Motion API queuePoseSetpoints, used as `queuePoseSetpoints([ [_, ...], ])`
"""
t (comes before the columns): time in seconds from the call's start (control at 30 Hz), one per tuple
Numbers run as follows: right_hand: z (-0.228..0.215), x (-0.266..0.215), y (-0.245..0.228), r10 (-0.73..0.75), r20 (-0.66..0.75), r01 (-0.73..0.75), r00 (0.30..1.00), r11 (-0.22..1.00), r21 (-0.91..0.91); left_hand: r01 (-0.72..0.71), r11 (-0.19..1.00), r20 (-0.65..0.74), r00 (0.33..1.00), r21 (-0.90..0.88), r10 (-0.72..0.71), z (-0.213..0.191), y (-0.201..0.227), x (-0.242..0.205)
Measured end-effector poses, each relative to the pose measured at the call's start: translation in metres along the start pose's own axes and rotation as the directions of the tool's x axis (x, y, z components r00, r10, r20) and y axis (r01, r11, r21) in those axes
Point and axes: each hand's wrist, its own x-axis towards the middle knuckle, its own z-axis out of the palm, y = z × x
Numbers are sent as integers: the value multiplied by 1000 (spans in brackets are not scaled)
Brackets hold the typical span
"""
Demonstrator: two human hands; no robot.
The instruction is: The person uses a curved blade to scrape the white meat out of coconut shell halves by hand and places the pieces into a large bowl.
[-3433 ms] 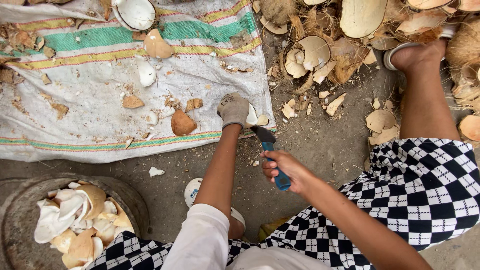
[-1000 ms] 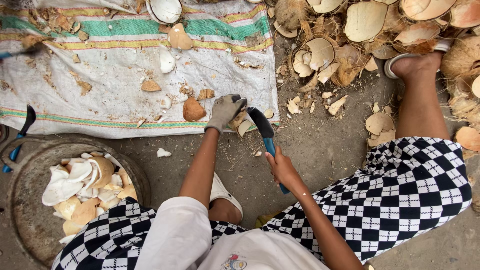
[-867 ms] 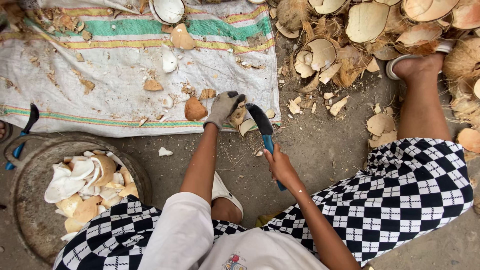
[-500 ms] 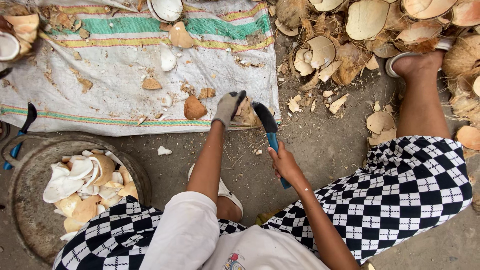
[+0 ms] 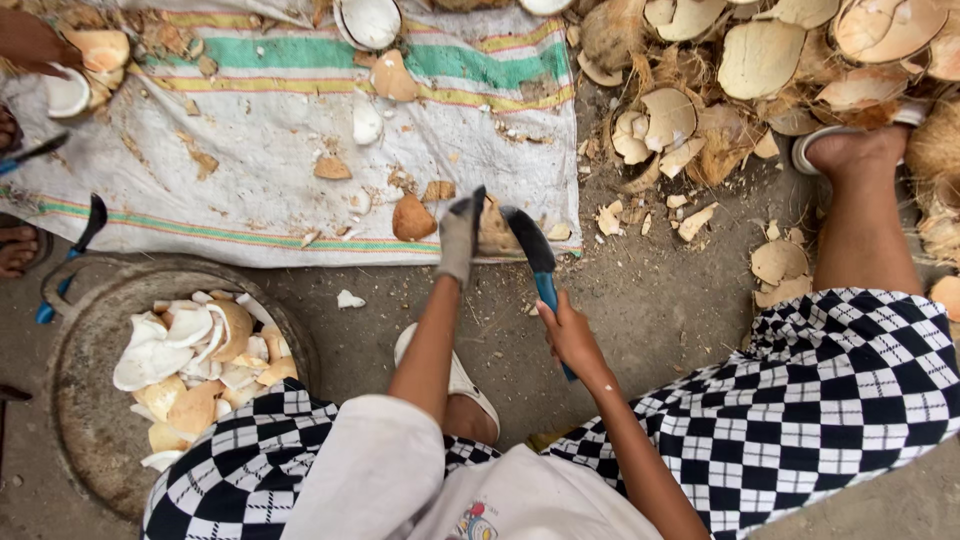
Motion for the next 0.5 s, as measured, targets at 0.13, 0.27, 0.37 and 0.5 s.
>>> queuePoseSetpoints([
  [0.13,-15,-6,17,93,1,-93,996,990,104,32,941,-149,989,338,20,19,-41,-52],
  [0.27,-31,-7,44,198,-61,-187,978,970,154,-301,953,-37,953,10,302,36,-87,-44],
  [0.37,-37,-16,60,177,-90,-157,980,967,199,-159,105,152,986,982,71,17,-67,-40],
  [0.5,-34,-18,73,34,-100,-30,994,999,45,-130,791,81,992,597,101,10,1,-71],
])
